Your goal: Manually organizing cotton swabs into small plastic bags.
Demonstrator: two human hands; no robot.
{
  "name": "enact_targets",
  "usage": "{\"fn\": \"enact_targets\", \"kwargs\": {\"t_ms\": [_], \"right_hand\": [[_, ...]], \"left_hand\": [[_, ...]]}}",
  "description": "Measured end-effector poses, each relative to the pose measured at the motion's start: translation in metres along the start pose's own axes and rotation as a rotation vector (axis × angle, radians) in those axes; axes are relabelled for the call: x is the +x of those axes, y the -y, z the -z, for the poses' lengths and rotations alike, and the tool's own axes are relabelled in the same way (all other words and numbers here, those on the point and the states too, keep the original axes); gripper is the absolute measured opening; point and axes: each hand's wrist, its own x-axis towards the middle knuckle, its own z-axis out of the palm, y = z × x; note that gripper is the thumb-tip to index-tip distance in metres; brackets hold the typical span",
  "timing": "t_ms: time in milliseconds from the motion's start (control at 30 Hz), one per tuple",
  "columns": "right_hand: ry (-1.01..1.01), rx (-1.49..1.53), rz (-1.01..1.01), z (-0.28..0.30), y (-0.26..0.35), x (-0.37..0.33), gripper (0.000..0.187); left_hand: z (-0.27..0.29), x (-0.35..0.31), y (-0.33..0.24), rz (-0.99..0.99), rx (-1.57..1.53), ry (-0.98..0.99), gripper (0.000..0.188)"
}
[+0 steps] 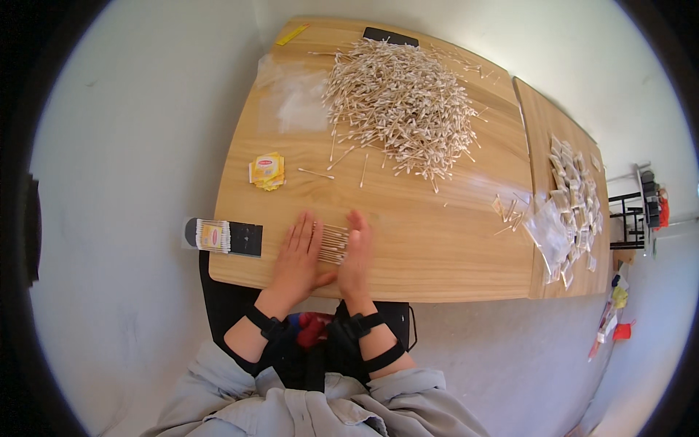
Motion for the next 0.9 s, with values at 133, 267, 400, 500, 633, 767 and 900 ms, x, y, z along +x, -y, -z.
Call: {"fn": "enact_targets", "kwargs": {"t_ms": [133, 267, 400, 500, 633, 767, 900], "right_hand": [[0.041, -0.047, -0.019, -0.018, 0.006, 0.007, 0.054], [0.017, 0.151, -0.066, -0.018, 0.008, 0.008, 0.056], [-0.049, 0.223, -0.115, -0.016, 0.009, 0.009, 0.056], [0.084, 0.039, -0.103, -0.021, 0.002, 0.007, 0.056], [0.032, 0.210, -0.120, -0.023, 0.009, 0.009, 0.051], [-0.011, -0.071, -0.039, -0.014, 0.011, 0.012, 0.035], [0.130, -0.875, 0.328, -0.005, 0.021, 0.028, 0.023]], "left_hand": [[0.003, 0.002, -0.009, 0.030, 0.041, 0.024, 0.105], [0.012, -0.001, -0.012, 0.070, 0.033, 0.061, 0.106], [0.005, -0.005, -0.010, 0.077, 0.032, 0.023, 0.109], [0.004, -0.004, -0.013, 0.116, 0.055, 0.032, 0.109], [0.009, -0.005, -0.014, 0.138, -0.003, 0.015, 0.109], [0.002, -0.012, -0.009, 0.140, 0.003, -0.054, 0.112], [-0.001, -0.013, -0.007, 0.132, 0.060, -0.053, 0.114]]}}
